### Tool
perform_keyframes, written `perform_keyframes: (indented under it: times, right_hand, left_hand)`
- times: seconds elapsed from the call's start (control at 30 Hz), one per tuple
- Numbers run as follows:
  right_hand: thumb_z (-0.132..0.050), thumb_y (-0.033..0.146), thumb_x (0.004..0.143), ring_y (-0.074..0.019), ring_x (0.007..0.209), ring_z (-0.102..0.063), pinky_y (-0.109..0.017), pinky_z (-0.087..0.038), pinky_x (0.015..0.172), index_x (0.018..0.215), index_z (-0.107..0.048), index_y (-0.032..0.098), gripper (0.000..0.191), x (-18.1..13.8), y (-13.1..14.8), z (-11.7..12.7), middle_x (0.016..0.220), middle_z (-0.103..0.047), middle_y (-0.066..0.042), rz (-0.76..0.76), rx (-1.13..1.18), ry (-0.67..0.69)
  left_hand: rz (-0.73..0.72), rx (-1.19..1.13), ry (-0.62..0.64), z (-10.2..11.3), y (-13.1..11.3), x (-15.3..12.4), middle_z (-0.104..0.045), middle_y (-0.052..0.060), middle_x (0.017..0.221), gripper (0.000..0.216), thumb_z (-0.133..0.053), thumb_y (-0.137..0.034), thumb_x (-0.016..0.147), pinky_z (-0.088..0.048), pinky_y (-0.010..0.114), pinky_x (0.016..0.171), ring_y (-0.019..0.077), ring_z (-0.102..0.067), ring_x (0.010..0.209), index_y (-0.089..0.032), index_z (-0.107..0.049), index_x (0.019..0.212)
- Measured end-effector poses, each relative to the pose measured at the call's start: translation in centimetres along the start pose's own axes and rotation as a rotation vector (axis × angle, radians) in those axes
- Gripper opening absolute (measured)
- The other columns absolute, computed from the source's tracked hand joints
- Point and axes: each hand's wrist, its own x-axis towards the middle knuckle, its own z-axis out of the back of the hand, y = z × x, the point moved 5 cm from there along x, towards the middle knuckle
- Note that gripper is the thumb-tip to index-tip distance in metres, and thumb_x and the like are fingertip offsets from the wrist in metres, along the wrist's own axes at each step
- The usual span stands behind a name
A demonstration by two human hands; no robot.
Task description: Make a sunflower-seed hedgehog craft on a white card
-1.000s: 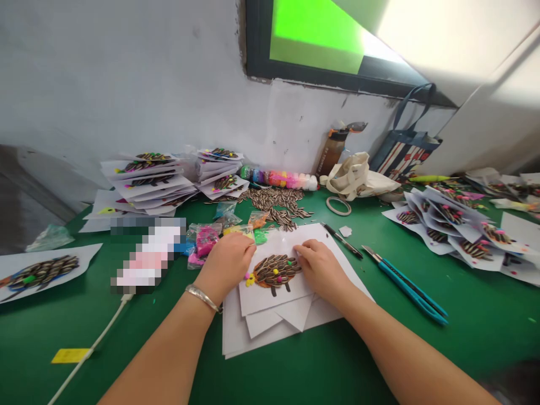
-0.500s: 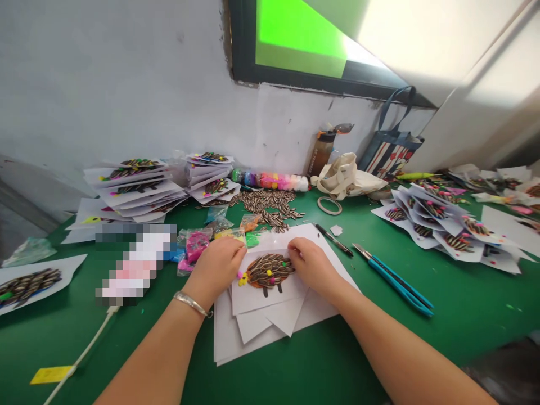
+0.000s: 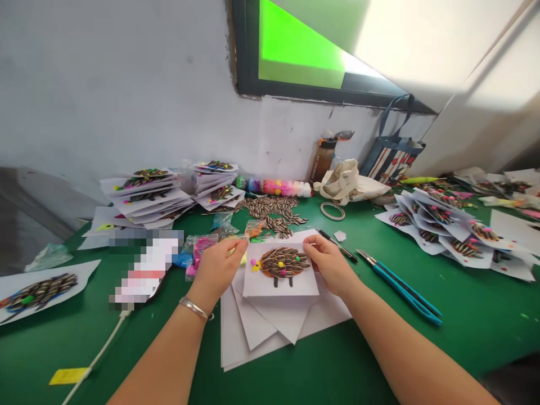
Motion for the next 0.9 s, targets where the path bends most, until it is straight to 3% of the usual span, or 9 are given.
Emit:
perform_keyframes:
  times: [0.2, 0.33, 0.5, 0.7, 0.9]
  right_hand:
    - [-0.070, 0.045, 0.073, -0.0120, 0.050, -0.051, -0.024, -0.041, 0.050, 0.089, -0.055, 0.023, 0.031, -0.4, 0.0, 0.2, 0.060, -0.057, 0.005, -0.029, 0.200, 0.023]
    - [-0.071, 0.050, 0.073, -0.0142, 0.050, -0.054, -0.025, -0.041, 0.048, 0.088, -0.059, 0.023, 0.033, -0.6, 0.2, 0.1, 0.061, -0.061, 0.003, 0.034, 0.175, -0.013]
    - [-0.075, 0.045, 0.073, -0.0152, 0.057, -0.060, -0.025, -0.045, 0.050, 0.089, -0.061, 0.022, 0.031, -1.1, 0.6, -0.9, 0.069, -0.068, 0.001, 0.003, 0.321, -0.019]
    - [-0.069, 0.042, 0.081, -0.0192, 0.068, -0.069, -0.026, -0.051, 0.051, 0.094, -0.063, 0.020, 0.026, -3.3, 1.1, -2.9, 0.079, -0.072, -0.005, -0.220, 0.477, 0.132]
    - [-0.078, 0.026, 0.071, -0.0222, 0.072, -0.072, -0.034, -0.058, 0.067, 0.102, -0.055, 0.020, 0.040, -4.9, 2.1, -3.9, 0.080, -0.074, -0.008, -0.299, 0.458, 0.125]
  left_hand:
    - [0.100, -0.243, -0.030, 0.2, 0.2, -0.2, -0.050, -0.003, 0.052, 0.044, -0.053, -0.056, 0.083, -0.027, 0.026, 0.049, 0.0145, -0.045, 0.054, -0.020, -0.062, 0.060]
    - [0.196, -0.629, 0.110, -0.8, 0.1, -0.8, -0.051, -0.002, 0.050, 0.043, -0.067, -0.057, 0.071, -0.038, 0.025, 0.051, 0.0157, -0.051, 0.054, -0.019, -0.060, 0.054]
    - [0.374, -0.920, 0.250, -1.5, -0.5, -1.7, -0.057, -0.001, 0.053, 0.034, -0.079, -0.045, 0.061, -0.047, 0.026, 0.053, 0.0144, -0.056, 0.052, -0.017, -0.061, 0.056]
    - [0.453, -1.078, 0.174, -0.6, 0.0, -1.6, -0.063, -0.001, 0.058, 0.032, -0.084, -0.040, 0.057, -0.046, 0.023, 0.052, 0.0126, -0.059, 0.052, -0.016, -0.063, 0.066]
    - [0.457, -1.165, 0.069, 0.4, 1.0, -1.2, -0.062, -0.002, 0.057, 0.037, -0.084, -0.042, 0.055, -0.045, 0.021, 0.050, 0.0117, -0.059, 0.051, -0.016, -0.062, 0.067]
